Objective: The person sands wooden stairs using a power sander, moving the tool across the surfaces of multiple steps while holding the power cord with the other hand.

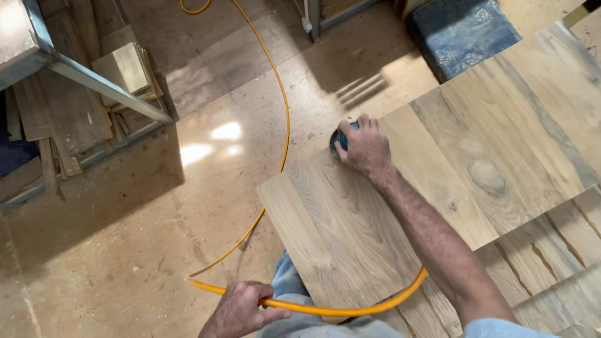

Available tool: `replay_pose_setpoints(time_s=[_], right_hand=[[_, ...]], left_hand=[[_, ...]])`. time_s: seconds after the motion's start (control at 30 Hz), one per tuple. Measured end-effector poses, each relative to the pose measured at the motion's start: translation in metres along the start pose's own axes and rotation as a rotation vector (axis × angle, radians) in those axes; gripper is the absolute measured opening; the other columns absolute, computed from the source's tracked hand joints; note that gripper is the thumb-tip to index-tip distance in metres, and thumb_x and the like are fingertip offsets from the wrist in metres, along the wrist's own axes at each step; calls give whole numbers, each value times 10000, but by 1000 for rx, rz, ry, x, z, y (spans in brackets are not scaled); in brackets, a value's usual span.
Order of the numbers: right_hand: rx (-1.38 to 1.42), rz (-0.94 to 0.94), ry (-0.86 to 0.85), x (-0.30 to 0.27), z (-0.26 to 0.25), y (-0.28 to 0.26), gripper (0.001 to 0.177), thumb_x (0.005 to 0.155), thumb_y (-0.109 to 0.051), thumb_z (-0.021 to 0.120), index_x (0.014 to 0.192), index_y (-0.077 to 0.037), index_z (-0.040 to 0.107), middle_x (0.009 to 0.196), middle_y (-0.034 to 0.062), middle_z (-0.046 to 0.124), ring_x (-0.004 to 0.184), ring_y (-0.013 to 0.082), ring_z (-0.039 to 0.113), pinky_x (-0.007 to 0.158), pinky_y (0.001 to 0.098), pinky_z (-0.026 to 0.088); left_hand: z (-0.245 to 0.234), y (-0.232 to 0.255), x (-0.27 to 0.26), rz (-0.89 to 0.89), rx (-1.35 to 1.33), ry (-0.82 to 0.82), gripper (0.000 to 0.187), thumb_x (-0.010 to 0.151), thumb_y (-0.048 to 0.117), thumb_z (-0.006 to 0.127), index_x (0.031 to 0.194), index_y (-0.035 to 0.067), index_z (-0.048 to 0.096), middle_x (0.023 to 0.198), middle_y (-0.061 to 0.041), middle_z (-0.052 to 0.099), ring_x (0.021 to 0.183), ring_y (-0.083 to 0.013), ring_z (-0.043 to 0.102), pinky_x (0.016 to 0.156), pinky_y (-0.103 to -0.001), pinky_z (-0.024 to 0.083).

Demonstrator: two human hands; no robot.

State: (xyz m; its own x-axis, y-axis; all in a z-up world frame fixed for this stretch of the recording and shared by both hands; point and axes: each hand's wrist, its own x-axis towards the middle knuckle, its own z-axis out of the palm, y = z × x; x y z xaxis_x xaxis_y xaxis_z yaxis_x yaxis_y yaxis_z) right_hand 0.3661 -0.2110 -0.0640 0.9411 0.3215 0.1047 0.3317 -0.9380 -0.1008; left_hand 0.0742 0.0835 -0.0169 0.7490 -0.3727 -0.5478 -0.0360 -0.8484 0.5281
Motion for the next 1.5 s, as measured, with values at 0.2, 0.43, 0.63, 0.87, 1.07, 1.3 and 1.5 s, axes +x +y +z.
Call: replay_pose_setpoints(time_s=[0.2,0.43,0.63,0.87,1.07,1.3,1.5], right_hand=[[7,-71,-95,-42,-9,6,463,892,-519,659,1261,-243,624,1223,206,583,1098,332,570,553,436,631],[-30,-134,36,-205,-46,26,282,885,-403,713,1057,-192,638,953,124,583,856,284,580,544,361,517],[-8,75,-160,-303,-56,36,363,889,-501,673,1131,-237,616,1108,133,565,990,287,581,522,421,628],[-71,-94,-95,-251,-41,9,355,933,-528,624,1127,-230,627,1069,139,615,889,258,621,522,351,589],[2,-133,-53,-122,-25,-20,420,945,-506,638,1218,-189,603,1110,208,597,958,346,603,520,438,623],[57,-178,15,-33,-10,-44,544,850,-473,767,1234,-169,528,1156,216,501,1015,396,534,520,492,603],[51,-237,-167,-134,-47,-28,386,941,-512,592,1211,-238,582,1190,178,573,976,317,606,510,400,606]], left_hand=[[14,47,-4,166,76,-86,583,873,711,582,740,143,577,713,-68,659,714,-320,639,607,-480,448],[90,102,-20,439,92,-202,484,922,570,580,782,108,611,761,-54,685,734,-323,658,593,-507,483],[127,114,-34,573,64,-165,435,923,515,584,796,100,618,755,-40,676,707,-323,649,589,-490,477],[108,118,-55,415,28,-138,445,907,532,564,784,107,613,817,-61,696,805,-336,655,675,-501,464],[84,74,-70,133,29,-24,503,881,650,590,789,156,583,730,-45,674,709,-277,642,624,-455,465],[91,78,-64,127,-40,147,423,923,558,589,814,151,563,769,-30,684,680,-252,626,635,-425,485],[102,130,-43,338,-80,-116,301,932,411,567,876,118,606,812,-103,689,765,-347,650,700,-480,478]])
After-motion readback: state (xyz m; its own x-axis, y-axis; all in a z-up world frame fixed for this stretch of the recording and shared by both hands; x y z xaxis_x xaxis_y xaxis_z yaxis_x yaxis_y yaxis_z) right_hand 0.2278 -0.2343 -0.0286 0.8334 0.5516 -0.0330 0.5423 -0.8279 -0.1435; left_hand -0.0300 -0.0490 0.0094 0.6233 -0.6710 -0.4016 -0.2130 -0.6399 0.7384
